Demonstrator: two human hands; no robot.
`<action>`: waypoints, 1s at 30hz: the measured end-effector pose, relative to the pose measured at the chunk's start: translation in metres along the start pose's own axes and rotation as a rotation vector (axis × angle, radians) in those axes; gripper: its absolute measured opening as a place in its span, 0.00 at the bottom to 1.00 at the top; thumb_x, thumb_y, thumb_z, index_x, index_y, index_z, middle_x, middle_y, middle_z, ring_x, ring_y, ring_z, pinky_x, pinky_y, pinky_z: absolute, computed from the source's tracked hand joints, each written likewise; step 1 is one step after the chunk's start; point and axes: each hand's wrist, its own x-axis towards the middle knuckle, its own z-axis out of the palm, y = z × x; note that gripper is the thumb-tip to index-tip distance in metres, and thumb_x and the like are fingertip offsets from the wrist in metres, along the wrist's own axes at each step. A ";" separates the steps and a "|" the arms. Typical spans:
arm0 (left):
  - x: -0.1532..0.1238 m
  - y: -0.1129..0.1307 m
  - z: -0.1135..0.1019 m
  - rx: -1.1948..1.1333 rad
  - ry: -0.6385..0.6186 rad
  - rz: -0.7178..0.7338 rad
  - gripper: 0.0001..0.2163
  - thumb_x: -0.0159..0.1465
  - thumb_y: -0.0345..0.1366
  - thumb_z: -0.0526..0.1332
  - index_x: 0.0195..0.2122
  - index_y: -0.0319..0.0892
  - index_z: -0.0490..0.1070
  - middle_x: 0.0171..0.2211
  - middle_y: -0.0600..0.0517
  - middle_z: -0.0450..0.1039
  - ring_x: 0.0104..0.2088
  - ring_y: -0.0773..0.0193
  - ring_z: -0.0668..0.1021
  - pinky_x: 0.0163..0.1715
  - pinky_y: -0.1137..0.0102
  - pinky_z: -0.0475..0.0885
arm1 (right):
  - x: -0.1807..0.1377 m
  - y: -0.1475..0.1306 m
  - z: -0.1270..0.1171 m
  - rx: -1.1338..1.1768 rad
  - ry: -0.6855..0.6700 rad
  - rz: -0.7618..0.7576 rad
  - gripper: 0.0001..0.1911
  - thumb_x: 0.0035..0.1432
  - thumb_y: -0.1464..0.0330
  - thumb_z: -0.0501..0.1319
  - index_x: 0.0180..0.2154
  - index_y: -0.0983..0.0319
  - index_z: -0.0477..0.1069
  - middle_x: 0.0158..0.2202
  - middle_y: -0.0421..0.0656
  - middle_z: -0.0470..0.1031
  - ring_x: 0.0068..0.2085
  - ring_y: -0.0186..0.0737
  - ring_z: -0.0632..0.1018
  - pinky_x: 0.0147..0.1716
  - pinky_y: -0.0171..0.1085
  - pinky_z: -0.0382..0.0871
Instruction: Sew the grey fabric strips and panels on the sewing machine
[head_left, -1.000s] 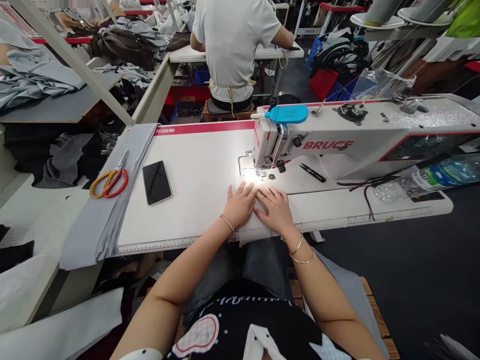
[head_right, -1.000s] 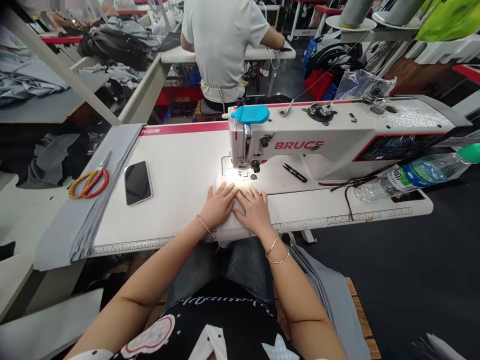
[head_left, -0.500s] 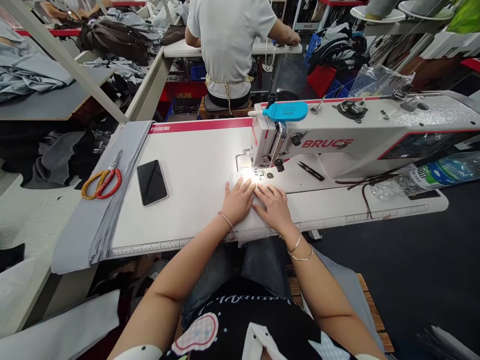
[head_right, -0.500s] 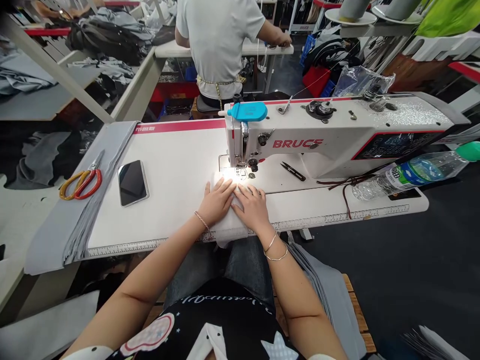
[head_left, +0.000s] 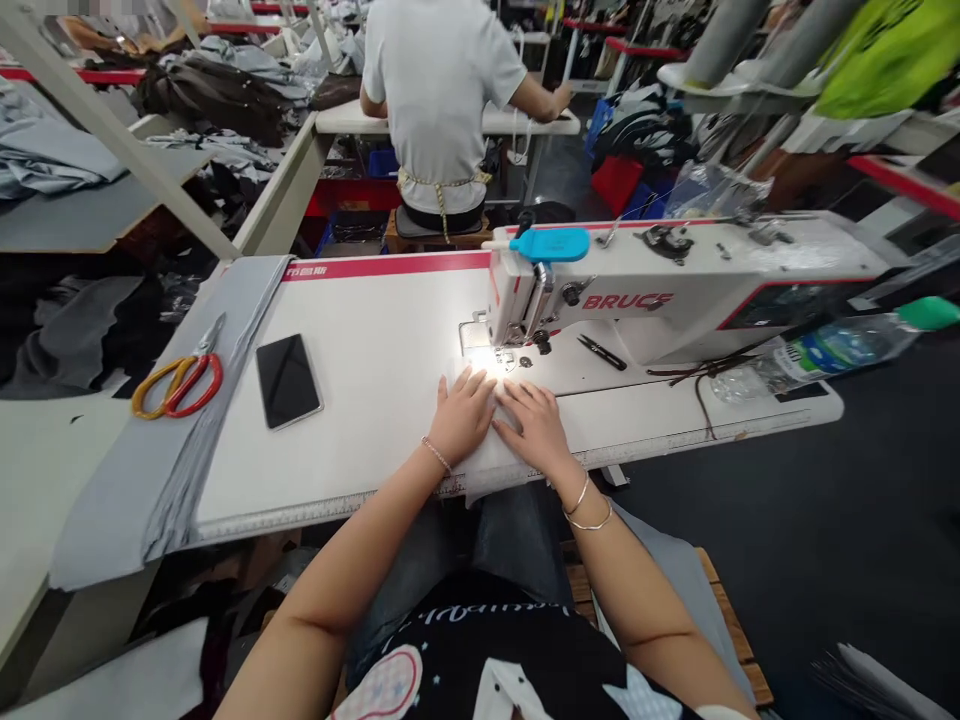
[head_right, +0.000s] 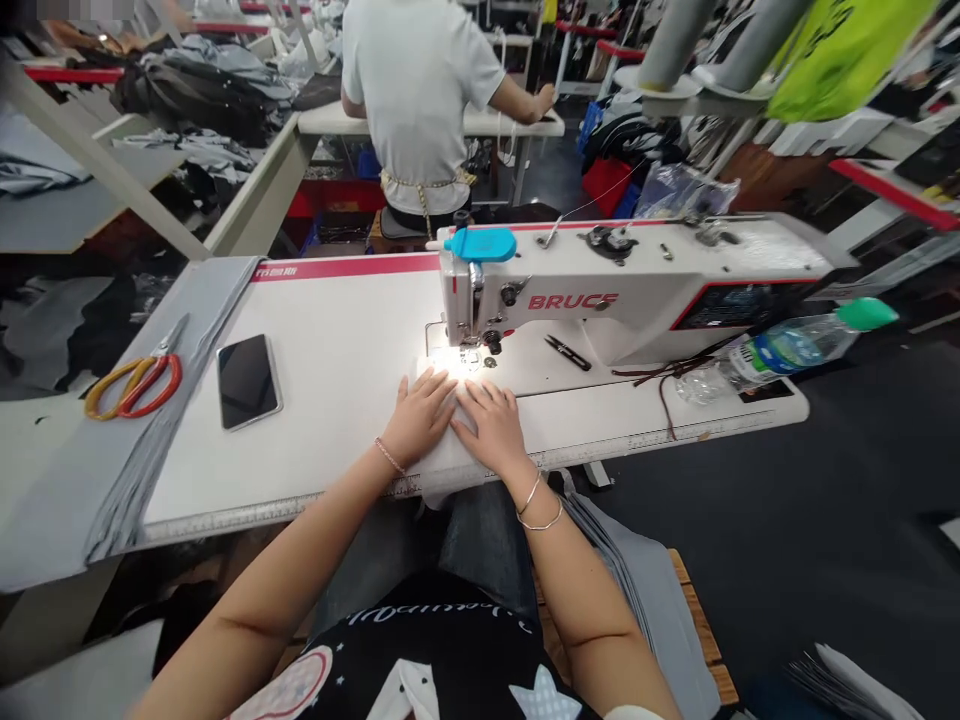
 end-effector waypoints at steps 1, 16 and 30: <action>-0.001 0.000 -0.001 -0.013 0.029 0.001 0.18 0.71 0.36 0.50 0.61 0.43 0.63 0.65 0.46 0.60 0.68 0.50 0.57 0.64 0.38 0.51 | -0.002 0.000 -0.001 0.029 0.014 0.001 0.19 0.66 0.60 0.60 0.55 0.57 0.72 0.63 0.42 0.64 0.63 0.50 0.63 0.62 0.53 0.55; -0.051 -0.004 0.000 -0.193 0.237 0.222 0.18 0.70 0.44 0.50 0.58 0.45 0.65 0.56 0.47 0.70 0.56 0.50 0.72 0.59 0.43 0.62 | -0.012 0.061 -0.145 -0.086 0.408 0.071 0.15 0.68 0.63 0.53 0.42 0.58 0.77 0.42 0.41 0.78 0.45 0.41 0.78 0.50 0.39 0.72; -0.083 -0.036 -0.006 -0.301 0.361 -0.043 0.17 0.66 0.48 0.52 0.45 0.44 0.73 0.44 0.49 0.76 0.43 0.55 0.78 0.43 0.62 0.75 | 0.010 0.133 -0.275 -0.410 0.476 0.367 0.13 0.63 0.68 0.56 0.41 0.64 0.79 0.41 0.46 0.78 0.44 0.45 0.77 0.46 0.40 0.70</action>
